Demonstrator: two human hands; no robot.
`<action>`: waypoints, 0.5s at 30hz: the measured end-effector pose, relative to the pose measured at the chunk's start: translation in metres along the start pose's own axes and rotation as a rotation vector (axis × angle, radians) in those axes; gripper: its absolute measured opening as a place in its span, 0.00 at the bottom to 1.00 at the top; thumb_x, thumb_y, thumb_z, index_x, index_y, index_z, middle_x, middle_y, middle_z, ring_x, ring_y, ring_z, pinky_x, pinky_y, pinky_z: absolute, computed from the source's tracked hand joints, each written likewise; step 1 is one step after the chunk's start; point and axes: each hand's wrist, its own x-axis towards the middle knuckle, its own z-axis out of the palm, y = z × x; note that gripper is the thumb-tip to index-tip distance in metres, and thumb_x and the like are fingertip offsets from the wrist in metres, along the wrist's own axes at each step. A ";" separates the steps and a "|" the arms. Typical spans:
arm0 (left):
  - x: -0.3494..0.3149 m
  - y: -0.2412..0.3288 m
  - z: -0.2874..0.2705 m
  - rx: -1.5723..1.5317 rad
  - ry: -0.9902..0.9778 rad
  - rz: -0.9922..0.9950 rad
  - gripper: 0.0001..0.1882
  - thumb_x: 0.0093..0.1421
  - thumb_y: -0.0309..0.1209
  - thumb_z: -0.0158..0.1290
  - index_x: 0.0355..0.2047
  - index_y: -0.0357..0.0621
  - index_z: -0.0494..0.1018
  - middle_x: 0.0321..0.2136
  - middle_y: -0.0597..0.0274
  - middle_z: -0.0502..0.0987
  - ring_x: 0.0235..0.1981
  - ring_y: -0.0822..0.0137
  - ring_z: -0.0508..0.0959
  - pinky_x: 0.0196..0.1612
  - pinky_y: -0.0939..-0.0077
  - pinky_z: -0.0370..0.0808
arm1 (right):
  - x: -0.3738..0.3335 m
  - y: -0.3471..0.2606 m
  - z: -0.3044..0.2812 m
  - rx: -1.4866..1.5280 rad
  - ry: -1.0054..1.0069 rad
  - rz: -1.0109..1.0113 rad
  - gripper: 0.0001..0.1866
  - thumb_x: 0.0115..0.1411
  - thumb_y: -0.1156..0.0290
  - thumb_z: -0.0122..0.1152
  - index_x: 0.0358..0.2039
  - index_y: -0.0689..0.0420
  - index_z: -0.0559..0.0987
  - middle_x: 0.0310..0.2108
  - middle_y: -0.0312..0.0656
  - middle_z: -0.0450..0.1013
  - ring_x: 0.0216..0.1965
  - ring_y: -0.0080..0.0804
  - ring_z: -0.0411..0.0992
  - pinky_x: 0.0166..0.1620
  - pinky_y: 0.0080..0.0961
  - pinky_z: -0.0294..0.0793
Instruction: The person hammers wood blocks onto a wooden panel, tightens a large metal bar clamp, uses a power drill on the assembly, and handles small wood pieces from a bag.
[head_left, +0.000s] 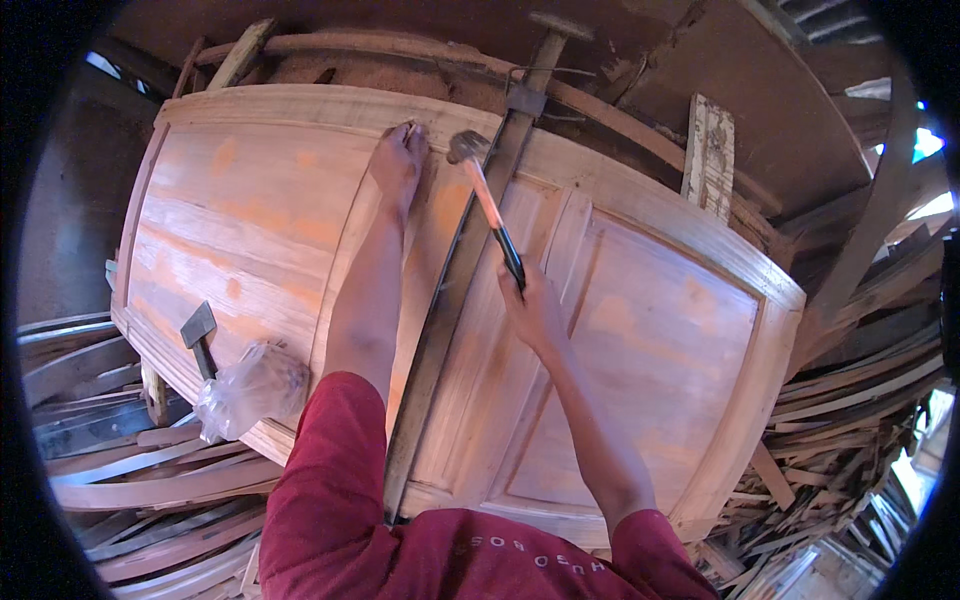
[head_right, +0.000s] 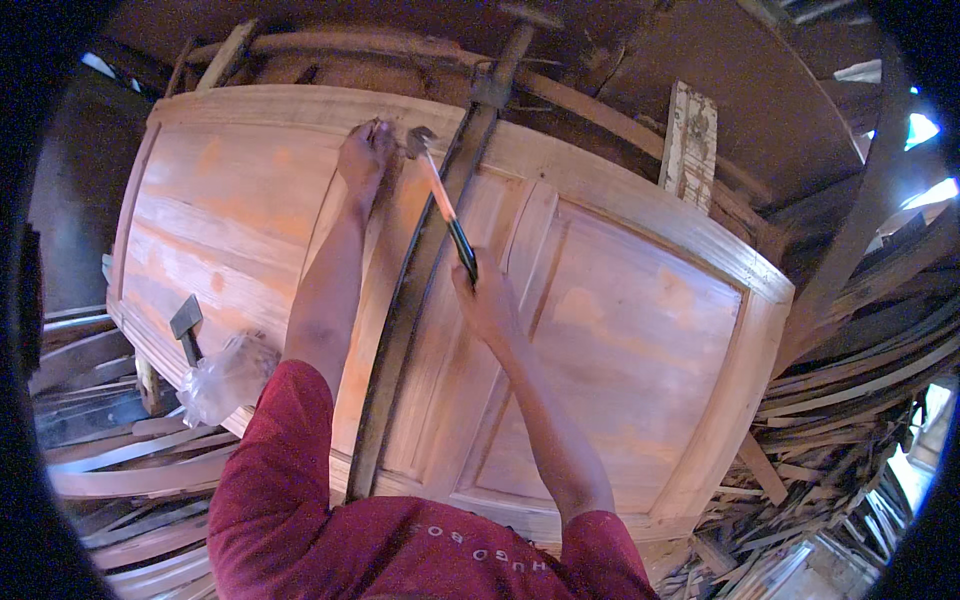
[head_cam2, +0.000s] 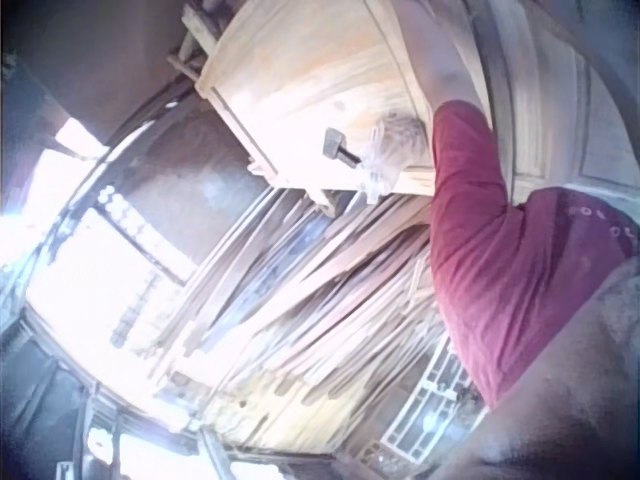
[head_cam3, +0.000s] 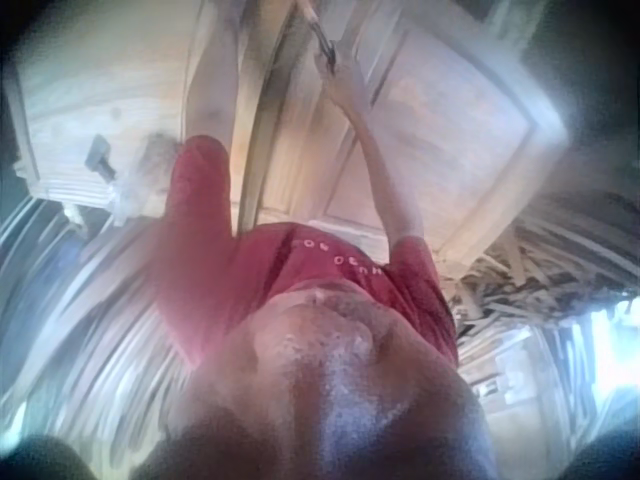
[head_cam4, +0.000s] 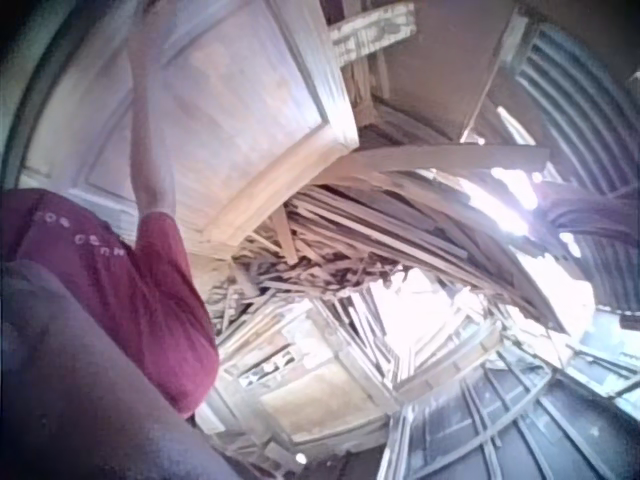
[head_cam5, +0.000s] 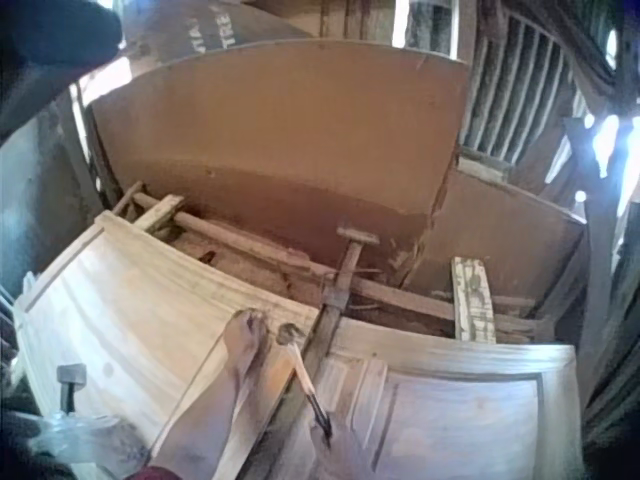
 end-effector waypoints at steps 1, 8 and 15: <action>0.000 0.004 -0.006 0.016 -0.054 -0.035 0.15 0.61 0.37 0.55 0.42 0.40 0.78 0.39 0.49 0.79 0.39 0.48 0.79 0.43 0.59 0.76 | 0.013 -0.012 0.004 -0.009 0.010 -0.037 0.12 0.65 0.63 0.55 0.41 0.59 0.72 0.23 0.55 0.72 0.28 0.57 0.75 0.30 0.44 0.71; -0.052 -0.039 -0.044 0.109 0.143 0.066 0.15 0.61 0.38 0.55 0.43 0.42 0.76 0.41 0.49 0.76 0.43 0.49 0.76 0.44 0.58 0.75 | 0.048 -0.141 -0.005 0.132 0.156 -0.477 0.15 0.65 0.63 0.55 0.44 0.59 0.68 0.23 0.56 0.72 0.26 0.62 0.73 0.28 0.49 0.70; -0.144 -0.022 -0.133 0.072 -0.023 0.024 0.11 0.61 0.33 0.52 0.42 0.43 0.75 0.38 0.49 0.76 0.39 0.48 0.77 0.41 0.59 0.75 | 0.066 -0.058 0.081 -0.116 0.120 -0.150 0.17 0.64 0.62 0.54 0.45 0.61 0.65 0.25 0.63 0.73 0.31 0.67 0.73 0.33 0.57 0.70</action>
